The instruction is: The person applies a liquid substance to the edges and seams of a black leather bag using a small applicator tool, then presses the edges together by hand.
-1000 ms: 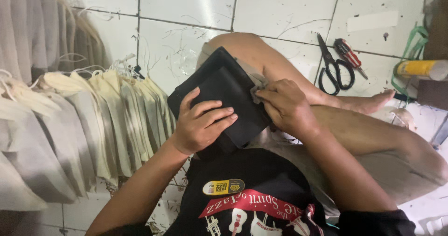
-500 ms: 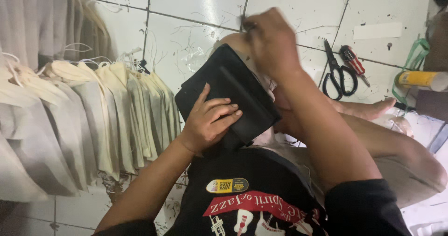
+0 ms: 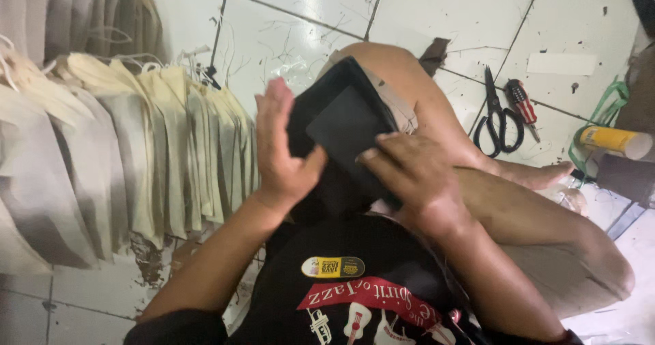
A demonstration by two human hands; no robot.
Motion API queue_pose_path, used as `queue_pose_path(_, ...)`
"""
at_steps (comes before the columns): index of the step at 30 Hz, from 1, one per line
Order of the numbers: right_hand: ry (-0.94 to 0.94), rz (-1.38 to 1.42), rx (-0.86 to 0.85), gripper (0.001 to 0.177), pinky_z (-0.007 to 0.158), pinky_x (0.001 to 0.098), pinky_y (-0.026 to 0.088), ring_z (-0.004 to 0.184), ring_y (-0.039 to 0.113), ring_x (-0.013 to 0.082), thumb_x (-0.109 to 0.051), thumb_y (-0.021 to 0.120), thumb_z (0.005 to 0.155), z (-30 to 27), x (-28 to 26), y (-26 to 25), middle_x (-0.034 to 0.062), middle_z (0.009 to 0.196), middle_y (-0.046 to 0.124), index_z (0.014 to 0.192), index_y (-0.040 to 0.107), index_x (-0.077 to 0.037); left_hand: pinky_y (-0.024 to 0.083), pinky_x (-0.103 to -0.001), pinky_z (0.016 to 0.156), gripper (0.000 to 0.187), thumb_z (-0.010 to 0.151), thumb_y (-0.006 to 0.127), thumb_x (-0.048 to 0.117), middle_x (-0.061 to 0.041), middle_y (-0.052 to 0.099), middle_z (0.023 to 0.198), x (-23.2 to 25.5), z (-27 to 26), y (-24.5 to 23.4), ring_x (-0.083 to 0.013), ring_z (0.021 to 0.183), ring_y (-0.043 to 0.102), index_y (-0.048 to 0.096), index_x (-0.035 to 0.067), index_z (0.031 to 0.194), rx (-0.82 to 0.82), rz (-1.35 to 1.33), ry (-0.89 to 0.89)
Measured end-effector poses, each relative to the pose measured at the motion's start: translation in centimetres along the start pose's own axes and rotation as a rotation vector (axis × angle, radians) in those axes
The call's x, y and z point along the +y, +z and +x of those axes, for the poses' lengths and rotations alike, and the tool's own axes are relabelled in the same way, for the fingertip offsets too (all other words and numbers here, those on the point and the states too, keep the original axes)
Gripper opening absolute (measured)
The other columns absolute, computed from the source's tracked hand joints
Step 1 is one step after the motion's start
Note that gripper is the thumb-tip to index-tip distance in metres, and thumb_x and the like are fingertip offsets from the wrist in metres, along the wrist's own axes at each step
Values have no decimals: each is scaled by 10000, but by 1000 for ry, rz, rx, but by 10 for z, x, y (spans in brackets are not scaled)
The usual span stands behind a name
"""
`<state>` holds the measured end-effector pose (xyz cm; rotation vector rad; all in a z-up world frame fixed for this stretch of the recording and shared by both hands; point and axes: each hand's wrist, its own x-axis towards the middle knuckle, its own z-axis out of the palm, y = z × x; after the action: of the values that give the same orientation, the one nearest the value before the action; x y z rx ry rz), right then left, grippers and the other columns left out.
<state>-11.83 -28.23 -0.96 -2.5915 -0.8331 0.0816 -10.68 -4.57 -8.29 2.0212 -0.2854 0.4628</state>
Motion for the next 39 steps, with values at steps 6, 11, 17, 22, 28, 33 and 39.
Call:
queue_pose_path(6,926,632,609,125,578,299,390,682,607,187,-163,757,1049,-47,79,59,87,729,628,982,733,-59,464,-498,1066,319,1095,529,260,-174,683,1150,-17,-12,-41,-351,1162,665,703,5,1173,71,-110,-326)
queue_pose_path(11,1003,1011,922,149,526,227,469,594,654,156,-131,759,1004,-41,83,79,76,680,653,883,709,-60,539,-459,979,74,997,774,98,-184,742,1026,-55,-80,-62,-331,1060,734,782,24,995,104,-44,-479)
queue_pose_path(17,1083,1119,1041,197,452,260,498,517,650,141,-185,751,989,-37,55,64,33,657,637,823,665,-124,407,-543,1126,499,1128,296,327,-253,529,1496,-56,-140,-46,-422,1393,515,511,48,1482,-172,-228,-1433)
queue_pose_path(22,1139,1257,968,343,272,356,492,336,585,213,-384,619,1040,-43,38,52,115,518,563,848,581,-102,385,-632,1139,713,1035,401,569,-293,485,1514,-26,-119,-45,-477,1433,453,464,83,1552,-744,-244,-1319)
queue_pose_path(28,1167,1690,947,325,473,463,642,609,755,344,-195,601,1008,-65,-12,69,214,859,714,1304,497,-111,552,-407,697,216,1123,563,160,-182,723,929,-88,-91,-130,-238,868,717,731,37,1183,-198,211,-996)
queue_pose_path(33,633,1129,428,139,617,456,537,702,733,350,-172,692,966,-94,-32,98,206,783,716,967,626,-49,300,-617,1083,690,1059,427,550,-298,451,1445,59,28,-34,-472,1341,402,427,15,1495,-443,64,-396)
queue_pose_path(39,-18,682,-48,398,886,533,501,1001,642,431,-294,669,961,-71,-5,19,222,1118,664,1230,568,-19,46,-763,1138,1357,611,791,682,-296,22,1711,83,39,30,-569,1549,-48,91,166,1652,-877,243,-296)
